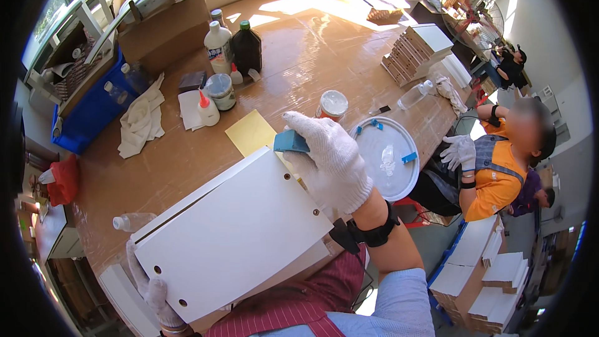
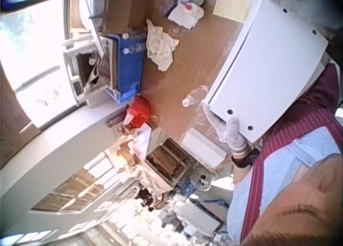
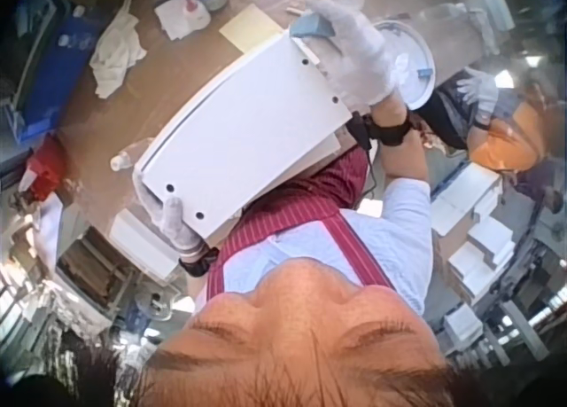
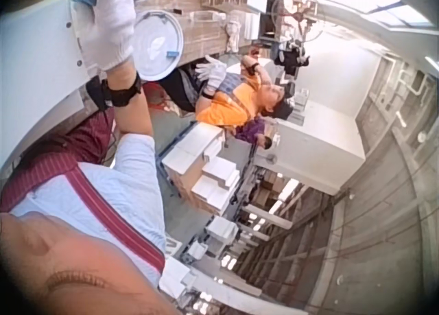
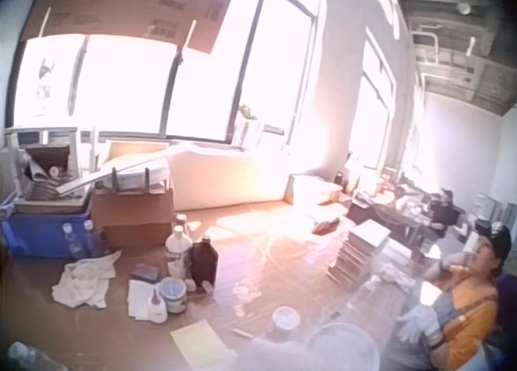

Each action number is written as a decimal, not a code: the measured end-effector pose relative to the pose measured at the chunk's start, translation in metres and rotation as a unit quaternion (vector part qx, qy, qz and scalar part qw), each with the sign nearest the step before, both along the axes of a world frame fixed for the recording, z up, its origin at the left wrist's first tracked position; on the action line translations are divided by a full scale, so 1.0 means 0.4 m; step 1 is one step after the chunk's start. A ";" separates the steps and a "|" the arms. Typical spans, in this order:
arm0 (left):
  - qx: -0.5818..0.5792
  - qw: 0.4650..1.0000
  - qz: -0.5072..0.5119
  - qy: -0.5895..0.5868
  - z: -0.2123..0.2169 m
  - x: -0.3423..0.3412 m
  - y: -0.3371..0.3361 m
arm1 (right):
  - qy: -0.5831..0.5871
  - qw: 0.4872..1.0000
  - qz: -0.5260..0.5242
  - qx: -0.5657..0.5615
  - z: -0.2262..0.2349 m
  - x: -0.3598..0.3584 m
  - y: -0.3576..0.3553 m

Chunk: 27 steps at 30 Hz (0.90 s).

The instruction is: Applying a substance (likely adhesive or sealant) to white furniture panels and wiping them.

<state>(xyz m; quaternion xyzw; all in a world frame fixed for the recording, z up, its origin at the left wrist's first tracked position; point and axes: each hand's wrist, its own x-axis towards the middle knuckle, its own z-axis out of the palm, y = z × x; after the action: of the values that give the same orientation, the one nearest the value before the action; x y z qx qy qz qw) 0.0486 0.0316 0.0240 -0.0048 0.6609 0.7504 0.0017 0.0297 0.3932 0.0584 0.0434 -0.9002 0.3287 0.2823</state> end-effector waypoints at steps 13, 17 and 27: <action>0.094 0.995 -0.015 -0.011 -0.006 -0.004 -0.017 | 0.048 0.994 -0.100 -0.018 0.025 0.019 -0.003; 0.114 0.990 -0.080 -0.037 0.006 -0.023 -0.027 | 0.012 0.984 -0.100 -0.147 0.107 0.099 -0.001; 0.216 0.964 -0.062 -0.139 0.024 0.001 -0.069 | -0.088 0.981 0.171 -0.027 0.265 0.018 -0.337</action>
<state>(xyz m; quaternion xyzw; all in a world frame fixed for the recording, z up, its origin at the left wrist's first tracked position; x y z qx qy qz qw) 0.0490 0.0040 0.0335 -0.0678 0.4752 0.8658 0.1415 0.0368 0.2582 0.1646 0.1600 -0.8916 0.3989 0.1429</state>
